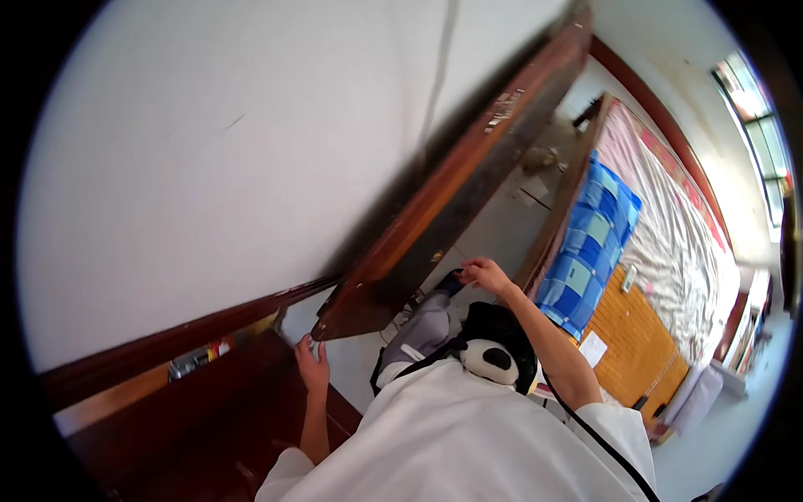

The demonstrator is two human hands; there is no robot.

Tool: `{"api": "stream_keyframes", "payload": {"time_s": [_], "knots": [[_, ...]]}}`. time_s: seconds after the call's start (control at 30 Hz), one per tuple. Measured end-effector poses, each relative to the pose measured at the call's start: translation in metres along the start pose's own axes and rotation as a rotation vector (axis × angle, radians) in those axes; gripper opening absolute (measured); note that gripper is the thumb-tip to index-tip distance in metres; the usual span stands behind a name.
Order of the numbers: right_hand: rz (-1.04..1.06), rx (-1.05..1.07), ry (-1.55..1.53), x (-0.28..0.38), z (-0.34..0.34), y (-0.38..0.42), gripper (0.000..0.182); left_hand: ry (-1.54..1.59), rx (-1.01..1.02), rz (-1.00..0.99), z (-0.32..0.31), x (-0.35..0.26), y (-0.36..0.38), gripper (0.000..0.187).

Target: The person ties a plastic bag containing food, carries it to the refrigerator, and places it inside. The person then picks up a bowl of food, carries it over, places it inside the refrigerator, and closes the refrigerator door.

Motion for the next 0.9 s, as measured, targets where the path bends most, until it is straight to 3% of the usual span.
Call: {"api": "stream_keyframes", "payload": {"time_s": [0.07,0.13,0.2,0.23,0.27,0.33,0.47,0.67,0.77,0.9], "knots": [[0.033,0.042,0.063,0.026,-0.034,-0.011,0.028,0.066,-0.036,0.067,-0.012,0.023,-0.001,0.036],[0.515,-0.15,0.679,0.11,-0.062,0.018,0.034,0.135,-0.086,0.126,-0.016,0.039,-0.006,0.036],[0.645,-0.091,0.871,0.182,-0.103,0.053,0.038,0.133,-0.11,-0.025,-0.017,0.029,-0.014,0.038],[0.756,-0.073,1.039,0.206,-0.124,0.068,0.041,0.129,-0.129,0.007,-0.009,0.024,-0.013,0.038],[0.763,-0.046,1.049,0.214,-0.133,0.063,0.041,0.168,-0.043,0.002,-0.007,0.008,-0.017,0.039],[1.047,-0.086,1.254,0.24,-0.155,0.071,0.045,0.275,0.094,0.049,-0.018,0.013,-0.01,0.041],[1.047,-0.123,1.519,0.221,-0.155,0.022,0.045,0.397,0.114,0.183,-0.042,0.042,0.007,0.044],[0.992,-0.121,1.551,0.202,-0.149,0.019,0.034,0.529,-0.025,0.373,-0.073,0.076,0.03,0.043],[1.073,-0.165,1.57,0.204,-0.15,0.018,0.032,0.577,-0.17,0.338,-0.077,0.076,0.031,0.044],[1.083,-0.165,1.597,0.212,-0.152,0.01,0.03,0.568,-0.205,0.379,-0.069,0.058,0.029,0.048]]}}
Point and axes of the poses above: each hand's wrist, its own y-axis away from the middle knuckle, its own z-axis out of the back of the hand, x = y × z, the point moved 10 cm from there along -y, towards the middle knuckle, and after that the axes turned 3 degrees about y, right-handed, at the moved point
